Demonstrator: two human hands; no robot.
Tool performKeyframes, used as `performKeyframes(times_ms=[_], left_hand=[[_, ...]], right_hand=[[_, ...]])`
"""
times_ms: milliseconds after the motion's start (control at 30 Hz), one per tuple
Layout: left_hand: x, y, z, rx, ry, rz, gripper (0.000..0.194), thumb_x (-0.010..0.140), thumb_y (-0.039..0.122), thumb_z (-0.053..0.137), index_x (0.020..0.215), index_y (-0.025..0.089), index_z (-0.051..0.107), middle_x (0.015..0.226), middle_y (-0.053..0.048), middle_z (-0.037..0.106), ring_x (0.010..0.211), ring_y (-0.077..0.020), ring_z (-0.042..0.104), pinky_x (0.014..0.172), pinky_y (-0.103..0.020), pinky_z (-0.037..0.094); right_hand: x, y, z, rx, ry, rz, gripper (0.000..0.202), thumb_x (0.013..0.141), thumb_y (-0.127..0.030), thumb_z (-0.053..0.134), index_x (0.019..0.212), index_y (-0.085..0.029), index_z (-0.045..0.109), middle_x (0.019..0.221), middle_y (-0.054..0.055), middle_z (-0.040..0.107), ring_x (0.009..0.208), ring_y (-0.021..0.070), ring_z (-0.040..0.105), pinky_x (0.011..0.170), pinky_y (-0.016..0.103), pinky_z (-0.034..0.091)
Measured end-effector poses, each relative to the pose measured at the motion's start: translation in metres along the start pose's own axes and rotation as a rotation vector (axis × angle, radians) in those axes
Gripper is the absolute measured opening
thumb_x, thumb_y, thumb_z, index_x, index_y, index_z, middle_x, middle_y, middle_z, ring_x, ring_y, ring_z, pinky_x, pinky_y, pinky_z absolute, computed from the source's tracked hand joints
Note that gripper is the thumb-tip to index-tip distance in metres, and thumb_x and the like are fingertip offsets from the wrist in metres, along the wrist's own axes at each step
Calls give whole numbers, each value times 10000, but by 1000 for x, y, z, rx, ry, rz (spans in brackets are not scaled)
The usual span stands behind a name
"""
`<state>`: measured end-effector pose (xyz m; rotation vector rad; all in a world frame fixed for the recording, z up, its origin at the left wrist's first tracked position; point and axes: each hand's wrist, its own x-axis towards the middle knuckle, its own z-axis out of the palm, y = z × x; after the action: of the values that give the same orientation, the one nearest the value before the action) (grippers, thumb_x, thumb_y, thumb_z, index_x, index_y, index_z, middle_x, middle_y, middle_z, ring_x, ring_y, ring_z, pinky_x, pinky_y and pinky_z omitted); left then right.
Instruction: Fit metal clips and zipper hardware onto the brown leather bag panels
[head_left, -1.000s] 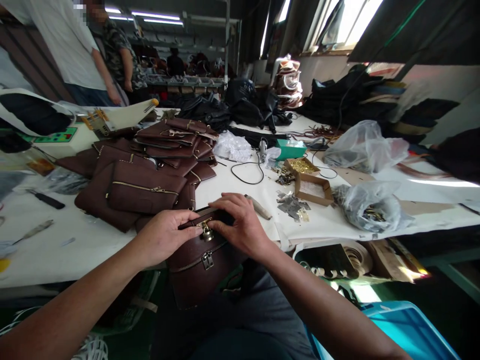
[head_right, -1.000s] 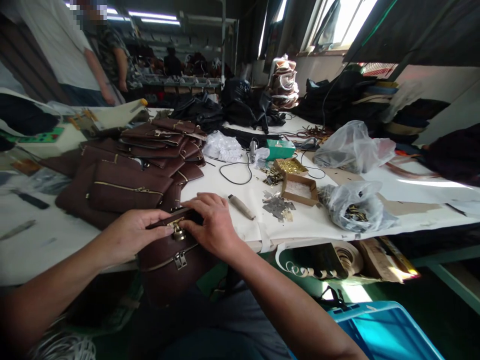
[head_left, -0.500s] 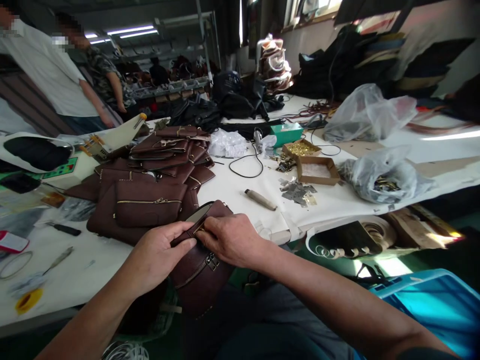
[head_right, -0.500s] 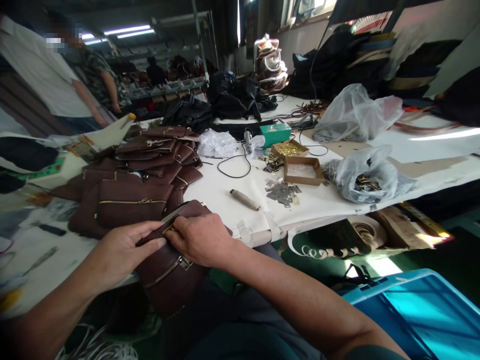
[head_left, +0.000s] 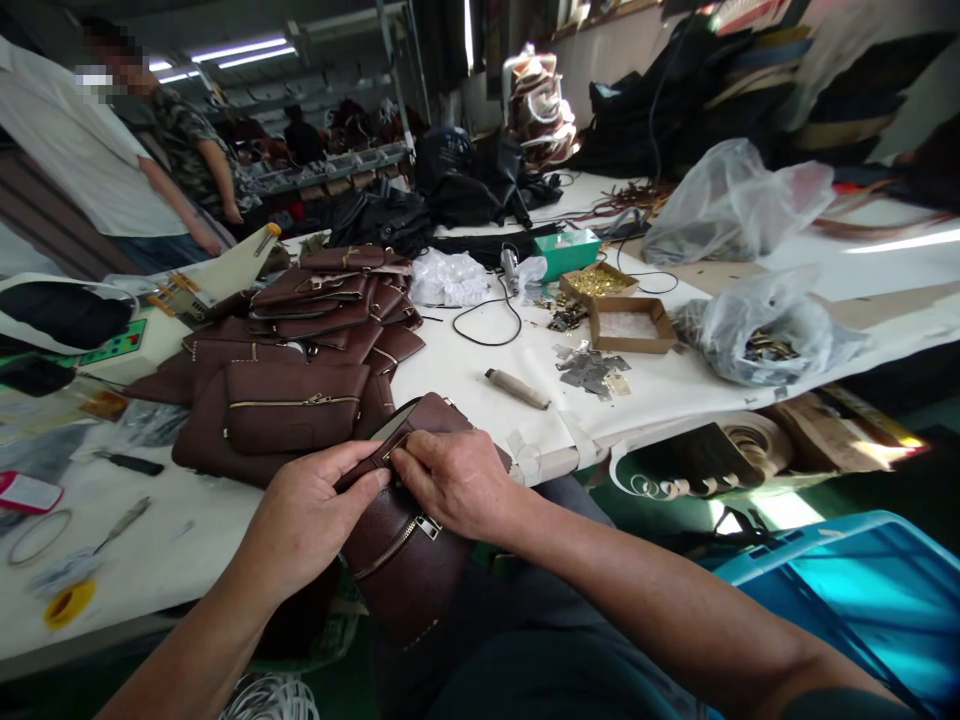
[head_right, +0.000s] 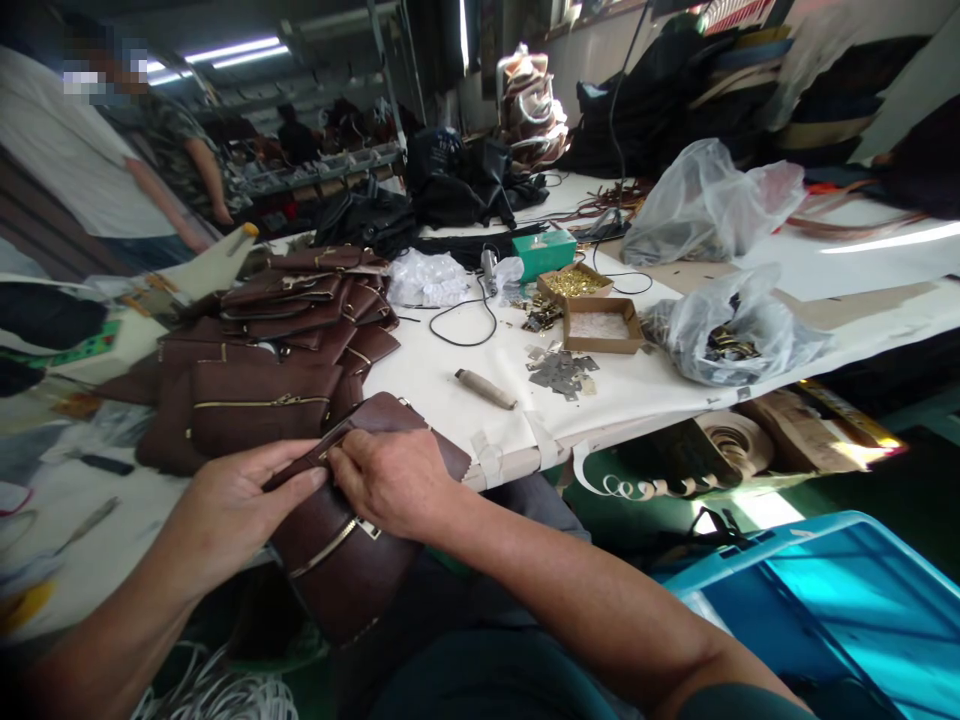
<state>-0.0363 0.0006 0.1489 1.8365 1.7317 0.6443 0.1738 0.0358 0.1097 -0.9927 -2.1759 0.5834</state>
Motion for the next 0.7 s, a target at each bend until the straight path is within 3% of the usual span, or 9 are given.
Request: performKeyframes(times_ms=[133,233,367,467,700], left_hand=[[-1,-2,3,-122,-5,-61,571,887,614,743,1320,243,764,1256,-80,818,1100,-329,785,1056,-510,602],[-3,-2,3,-221,1,-91,608,851,622,785,1291,203,770,1206,-96,832,1071,-329,793,997,-479,636],[-7,-2,0,-130,73,-46,515,887,594,754,1243,224,795,1136,-65,851,998,-299,811,896,-400,666],[-11,2,-4,121,214,95,391,932,516,712,1201,252,817,1083,-25,860,930,-265,822,878,-353,658],[-20,16,-10,720,482,640,227,1042,229,602,1179,181,776,1026,-42,837,860,-205,798,806,-301,580]], right_hand=[[-1,0,3,65,35,35,359,1108,-397,470,846,-202,620,699,0,608,615,124,498,604,283,244],[0,2,6,144,66,69,368,1091,-440,533,820,-212,632,701,-7,615,636,125,516,616,276,268],[3,5,14,382,203,90,280,991,-443,713,839,-219,642,844,-5,682,747,135,581,702,259,391],[6,3,19,638,306,99,223,909,-399,806,871,-217,682,896,-3,700,831,151,629,788,274,463],[8,-21,29,1229,220,336,439,694,-532,956,855,-210,706,844,-3,705,795,168,616,747,304,504]])
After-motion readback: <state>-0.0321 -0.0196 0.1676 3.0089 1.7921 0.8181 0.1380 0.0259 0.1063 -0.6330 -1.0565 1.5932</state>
